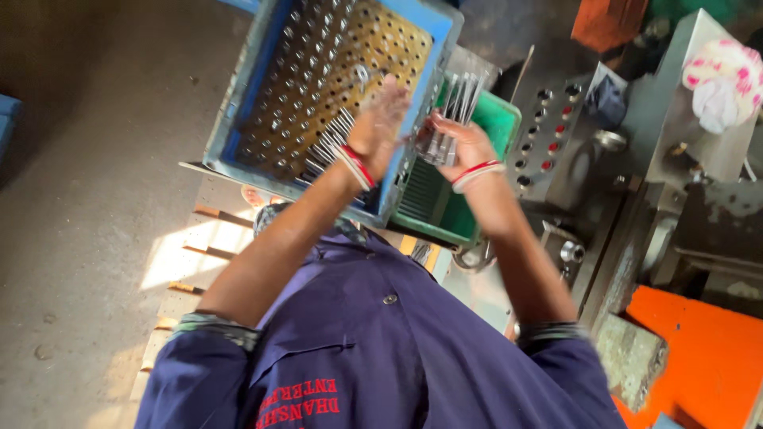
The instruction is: The person operates a metalworking machine, inserting metal rods into the machine and using a lever to process them. They then transfer the processed rods from a green bin to a blue crate, organizing them by hand.
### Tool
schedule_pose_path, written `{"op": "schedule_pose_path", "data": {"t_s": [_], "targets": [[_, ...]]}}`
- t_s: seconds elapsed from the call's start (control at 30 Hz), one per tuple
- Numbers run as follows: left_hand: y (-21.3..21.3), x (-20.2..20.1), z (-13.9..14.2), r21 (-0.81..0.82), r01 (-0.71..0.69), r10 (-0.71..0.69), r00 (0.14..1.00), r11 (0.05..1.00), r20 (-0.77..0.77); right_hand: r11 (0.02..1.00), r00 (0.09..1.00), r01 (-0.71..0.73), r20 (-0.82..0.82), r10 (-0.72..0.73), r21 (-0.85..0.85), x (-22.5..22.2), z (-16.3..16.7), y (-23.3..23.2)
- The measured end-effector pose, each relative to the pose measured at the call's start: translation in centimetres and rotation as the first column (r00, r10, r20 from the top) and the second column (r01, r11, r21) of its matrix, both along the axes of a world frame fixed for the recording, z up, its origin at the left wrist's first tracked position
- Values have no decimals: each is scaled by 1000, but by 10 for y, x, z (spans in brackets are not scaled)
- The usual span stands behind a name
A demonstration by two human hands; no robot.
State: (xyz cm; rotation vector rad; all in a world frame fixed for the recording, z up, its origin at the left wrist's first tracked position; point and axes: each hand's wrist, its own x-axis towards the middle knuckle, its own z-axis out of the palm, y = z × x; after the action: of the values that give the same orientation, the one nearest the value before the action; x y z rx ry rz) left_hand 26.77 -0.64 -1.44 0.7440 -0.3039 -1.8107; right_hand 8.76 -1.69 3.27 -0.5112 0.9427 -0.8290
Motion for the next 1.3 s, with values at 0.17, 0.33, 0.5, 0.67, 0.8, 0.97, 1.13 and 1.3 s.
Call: {"op": "schedule_pose_path", "data": {"t_s": [0.17, 0.33, 0.5, 0.67, 0.8, 0.97, 1.13, 1.3], "targets": [[51, 79, -26, -228, -45, 209, 597, 973, 774, 754, 507, -653, -697, 506, 71, -113, -60, -15], [88, 111, -31, -310, 95, 302, 88, 946, 949, 265, -173, -923, -914, 366, 281, -119, -158, 0], [99, 108, -40, -347, 257, 403, -211, 902, 891, 228, -179, -883, -744, 644, 410, -87, -194, 8], [103, 105, -44, -329, 261, 387, -211, 907, 898, 193, -217, -879, -725, 653, 436, -73, -196, 10], [104, 104, -40, -290, 240, 342, -219, 927, 914, 241, -208, -905, -858, 470, 351, -85, -200, 13], [103, 100, -37, -307, 252, 364, -226, 918, 903, 362, -98, -919, -979, 181, 159, -100, -204, 19], [103, 99, -37, -310, 264, 373, -238, 913, 897, 327, -256, -890, -942, 219, 318, -85, -199, 35], [105, 98, -37, -311, 269, 372, -219, 912, 902, 317, -244, -900, -948, 203, 300, -84, -196, 32]]}}
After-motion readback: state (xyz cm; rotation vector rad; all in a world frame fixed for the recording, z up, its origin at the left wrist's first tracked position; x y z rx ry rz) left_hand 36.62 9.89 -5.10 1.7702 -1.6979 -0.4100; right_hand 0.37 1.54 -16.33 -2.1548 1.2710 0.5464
